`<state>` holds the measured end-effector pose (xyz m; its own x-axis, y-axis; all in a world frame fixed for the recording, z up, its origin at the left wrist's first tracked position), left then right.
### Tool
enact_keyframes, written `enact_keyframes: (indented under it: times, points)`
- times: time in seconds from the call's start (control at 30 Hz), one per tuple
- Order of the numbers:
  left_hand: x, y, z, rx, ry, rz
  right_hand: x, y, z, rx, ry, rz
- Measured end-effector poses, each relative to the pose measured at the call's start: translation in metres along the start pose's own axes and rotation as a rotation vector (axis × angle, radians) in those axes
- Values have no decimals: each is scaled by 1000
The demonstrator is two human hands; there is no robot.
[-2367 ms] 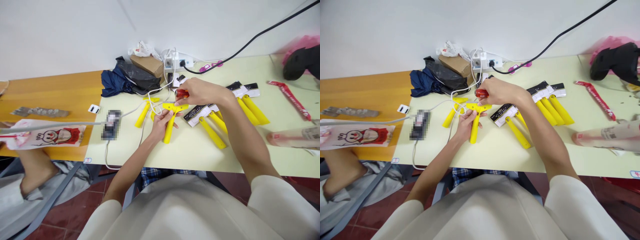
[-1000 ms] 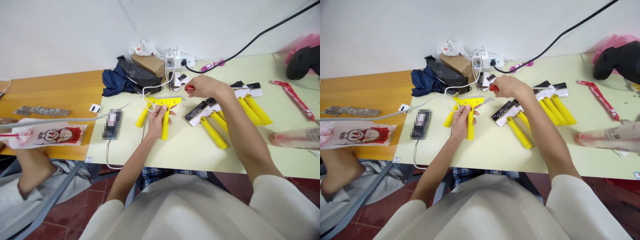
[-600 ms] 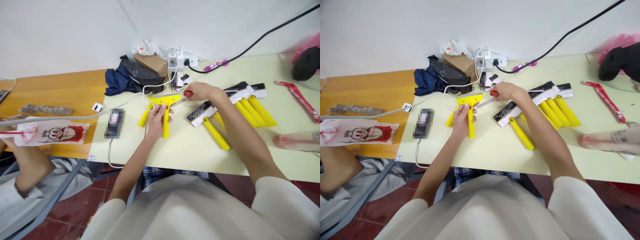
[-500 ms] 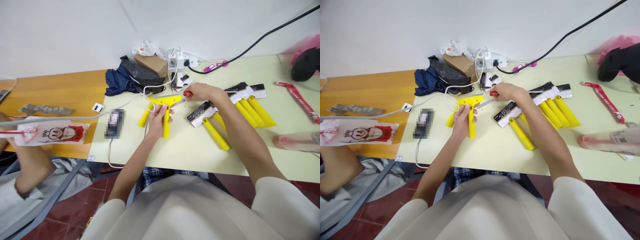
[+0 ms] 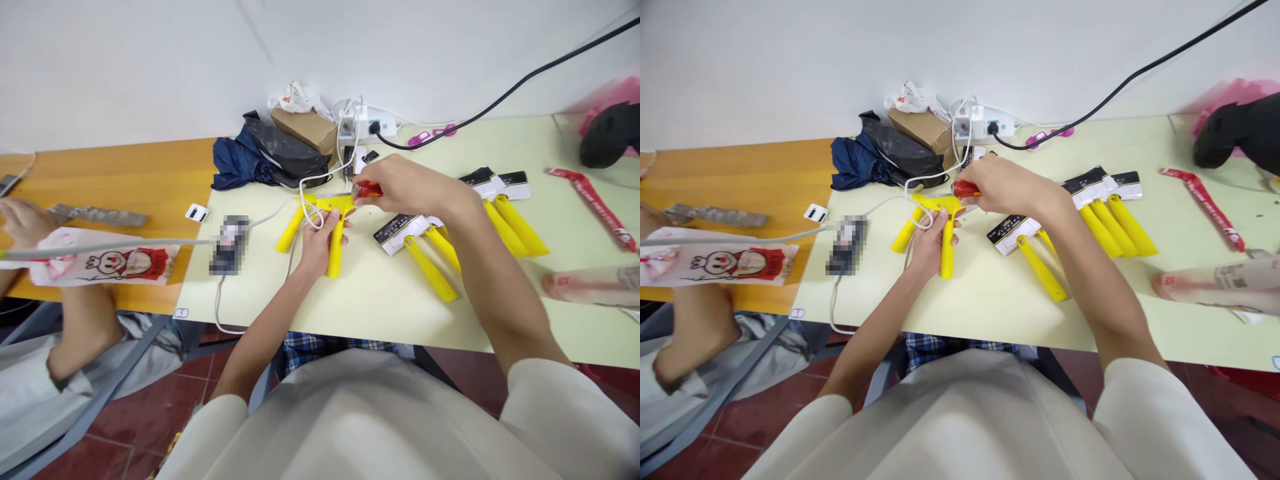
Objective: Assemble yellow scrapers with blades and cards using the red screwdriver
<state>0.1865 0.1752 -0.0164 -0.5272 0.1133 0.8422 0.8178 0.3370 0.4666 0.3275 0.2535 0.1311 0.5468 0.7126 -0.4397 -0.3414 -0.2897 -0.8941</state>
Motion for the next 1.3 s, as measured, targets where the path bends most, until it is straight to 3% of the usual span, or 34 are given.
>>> enact_keyframes:
  times: [0.23,0.47,0.93,1.3]
  points:
    - [-1,1,0,-10,-40,-72,7,22,11,-9,-44,-69]
    - [-2,3,-2,-39,-80,-75,8,17,12,31,-24,-61]
    - [-12,9,-5,-82,-130,-94,13,18,7,-69,50,-40]
    - [-7,8,-5,-74,-123,-112,5,16,9,-42,44,-72]
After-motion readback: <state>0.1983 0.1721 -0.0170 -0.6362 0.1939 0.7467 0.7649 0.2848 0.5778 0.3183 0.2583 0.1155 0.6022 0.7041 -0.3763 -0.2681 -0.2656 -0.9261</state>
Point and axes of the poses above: each hand's wrist, its own z-axis towards the middle knuckle, its own y-axis out of the palm, x = y × z, the point moved 7 cm from there along z, towards the middle knuckle, and after that the axes turned 8 degrees about x, right-handed, at the moved point
